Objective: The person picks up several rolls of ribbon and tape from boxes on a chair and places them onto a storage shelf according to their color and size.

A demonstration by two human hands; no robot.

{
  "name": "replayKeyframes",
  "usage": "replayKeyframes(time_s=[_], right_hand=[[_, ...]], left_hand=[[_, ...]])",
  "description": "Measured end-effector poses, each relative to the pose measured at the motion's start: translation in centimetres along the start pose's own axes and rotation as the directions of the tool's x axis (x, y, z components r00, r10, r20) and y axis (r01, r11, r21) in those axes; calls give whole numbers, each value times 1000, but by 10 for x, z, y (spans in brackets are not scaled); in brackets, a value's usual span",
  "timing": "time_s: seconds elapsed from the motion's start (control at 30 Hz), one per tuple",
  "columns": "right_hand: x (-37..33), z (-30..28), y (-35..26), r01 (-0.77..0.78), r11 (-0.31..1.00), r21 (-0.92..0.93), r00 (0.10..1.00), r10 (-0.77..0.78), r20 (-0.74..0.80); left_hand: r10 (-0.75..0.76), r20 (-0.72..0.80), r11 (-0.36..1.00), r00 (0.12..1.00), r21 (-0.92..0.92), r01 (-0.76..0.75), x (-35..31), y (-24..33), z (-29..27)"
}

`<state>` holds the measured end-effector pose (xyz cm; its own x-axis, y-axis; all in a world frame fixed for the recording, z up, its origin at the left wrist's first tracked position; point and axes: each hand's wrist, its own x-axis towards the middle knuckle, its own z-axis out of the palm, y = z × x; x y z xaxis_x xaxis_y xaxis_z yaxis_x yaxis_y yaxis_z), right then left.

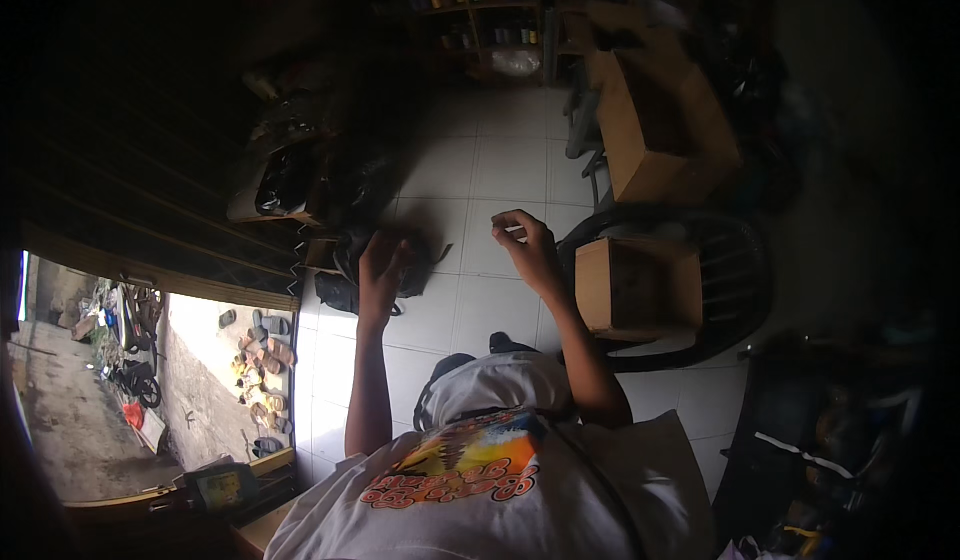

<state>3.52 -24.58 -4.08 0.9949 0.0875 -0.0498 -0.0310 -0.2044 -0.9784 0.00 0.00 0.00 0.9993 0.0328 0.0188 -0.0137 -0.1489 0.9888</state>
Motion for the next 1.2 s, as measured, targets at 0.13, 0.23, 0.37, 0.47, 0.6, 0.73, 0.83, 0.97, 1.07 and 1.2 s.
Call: replayKeyframes(time_s=[0.13,0.23,0.37,0.47,0.6,0.73,0.83,0.97,1.07,1.2], right_hand=[[96,0,-26,19,999,-36,999,-21,-39],[198,-1,-29,44,998,-46,999,-45,-28],[316,-6,-23,90,991,-101,996,-91,-8],[401,-14,-29,31,996,-85,999,-33,-28],[487,-40,-20,46,997,-66,988,-55,-142],[530,-94,11,-101,991,-82,953,73,-295],[565,-124,34,-201,976,79,891,216,-400],[615,-179,77,-283,940,192,789,342,-510],[660,-217,124,-305,903,304,715,428,-553],[717,-280,161,-408,900,152,632,398,-664]], left_hand=[[30,46,997,999,-67,-27,110,0,19],[57,83,994,995,-100,-49,209,-8,22],[48,94,995,994,-88,-40,324,-36,25],[46,125,998,991,-44,-40,431,-34,27],[96,271,995,958,-47,-87,562,-24,68],[59,500,997,864,-65,-30,655,-38,152],[40,642,999,766,-53,-7,718,-55,208],[-42,756,999,653,31,29,786,-66,293],[-105,801,993,590,113,22,837,-85,351],[-142,857,983,496,180,-30,901,-93,420]])
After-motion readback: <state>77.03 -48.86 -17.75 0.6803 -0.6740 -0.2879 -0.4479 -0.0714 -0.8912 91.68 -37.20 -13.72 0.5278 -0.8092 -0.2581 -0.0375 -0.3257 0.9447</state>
